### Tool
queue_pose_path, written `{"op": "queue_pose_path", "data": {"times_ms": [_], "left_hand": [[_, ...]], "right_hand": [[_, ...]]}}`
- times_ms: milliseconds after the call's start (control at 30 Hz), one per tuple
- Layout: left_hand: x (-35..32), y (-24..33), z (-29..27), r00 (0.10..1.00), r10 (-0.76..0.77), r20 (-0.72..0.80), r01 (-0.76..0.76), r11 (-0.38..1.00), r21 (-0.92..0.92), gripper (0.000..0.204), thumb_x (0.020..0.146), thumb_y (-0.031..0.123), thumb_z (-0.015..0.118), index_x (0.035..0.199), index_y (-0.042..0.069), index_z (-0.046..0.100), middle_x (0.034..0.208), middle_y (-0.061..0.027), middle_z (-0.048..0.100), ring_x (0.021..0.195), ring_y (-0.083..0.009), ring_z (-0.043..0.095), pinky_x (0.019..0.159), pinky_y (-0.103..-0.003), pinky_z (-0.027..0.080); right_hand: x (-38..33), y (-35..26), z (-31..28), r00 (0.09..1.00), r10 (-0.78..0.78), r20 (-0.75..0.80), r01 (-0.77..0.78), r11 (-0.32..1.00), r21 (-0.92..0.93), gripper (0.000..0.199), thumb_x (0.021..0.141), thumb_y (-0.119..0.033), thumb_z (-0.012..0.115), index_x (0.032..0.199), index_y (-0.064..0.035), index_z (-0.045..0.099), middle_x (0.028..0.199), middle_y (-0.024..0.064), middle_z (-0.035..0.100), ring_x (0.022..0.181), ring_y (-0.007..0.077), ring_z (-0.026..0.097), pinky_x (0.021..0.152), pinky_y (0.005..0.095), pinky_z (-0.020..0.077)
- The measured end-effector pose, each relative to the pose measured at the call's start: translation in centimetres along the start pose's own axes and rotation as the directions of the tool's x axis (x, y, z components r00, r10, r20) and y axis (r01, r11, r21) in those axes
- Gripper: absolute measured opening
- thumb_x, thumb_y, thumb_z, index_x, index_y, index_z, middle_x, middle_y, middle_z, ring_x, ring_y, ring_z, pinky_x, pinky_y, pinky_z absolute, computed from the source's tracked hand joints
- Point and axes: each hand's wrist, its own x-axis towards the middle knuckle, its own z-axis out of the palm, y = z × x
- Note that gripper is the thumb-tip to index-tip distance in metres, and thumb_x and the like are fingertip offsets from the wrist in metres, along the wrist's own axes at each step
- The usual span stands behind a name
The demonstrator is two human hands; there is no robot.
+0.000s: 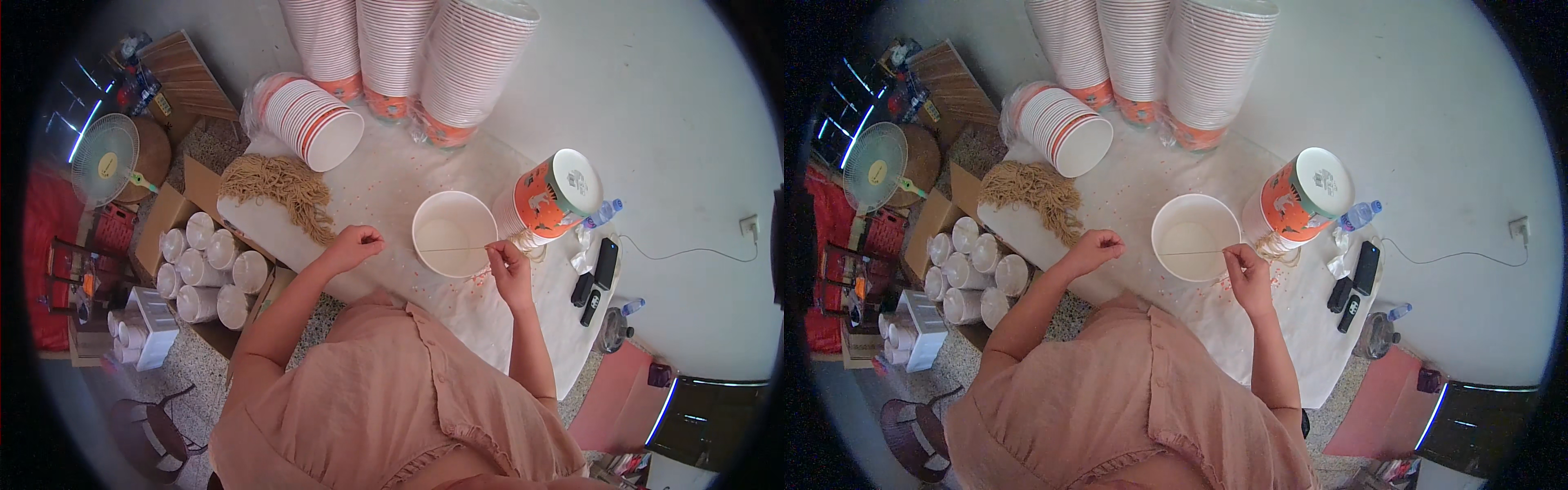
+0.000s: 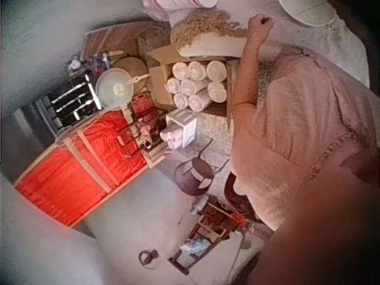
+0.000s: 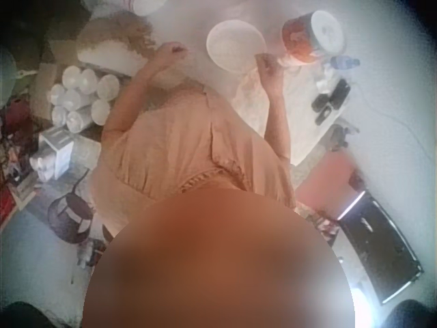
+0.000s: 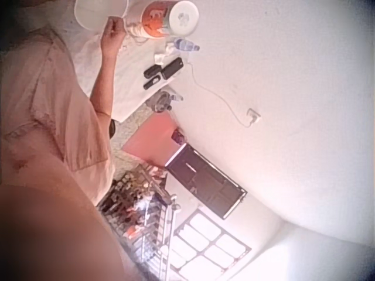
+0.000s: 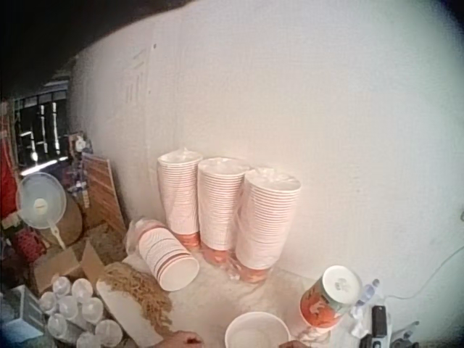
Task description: Threading string through pre-punched holes in paper cups to assemble or prepare them for packaging.
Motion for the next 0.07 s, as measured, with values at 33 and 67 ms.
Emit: {"op": "queue_pose_path", "data": {"times_ms": [33,67], "left_hand": [[-0.08,0.32,-0.08,0.997,-0.074,0.037,0.078,0.991,-0.110,0.018,0.088,0.020,0.066,0.093,0.003,0.065,0.077,0.0016,0.061,0.070,-0.0077,0.055,0.066,-0.024,0.047],[-0.23,0.77,-0.17,0.986,-0.143,0.082,0.158,0.964,-0.215,0.018,0.088,0.022,0.067,0.095,0.005,0.065,0.078,0.0024,0.062,0.069,-0.0085,0.055,0.065,-0.024,0.047]], "right_hand": [[-0.01,0.09,-0.01,1.000,0.002,0.005,-0.002,1.000,0.002,0.011,0.092,-0.006,0.058,0.095,0.0026,0.064,0.077,0.0048,0.064,0.071,0.0076,0.056,0.068,0.0243,0.0476],[-0.05,0.17,-0.01,1.000,0.005,0.010,-0.005,1.000,0.005,0.011,0.092,-0.006,0.058,0.096,0.0023,0.065,0.077,0.0050,0.064,0.071,0.0076,0.056,0.068,0.0243,0.0476]]}}
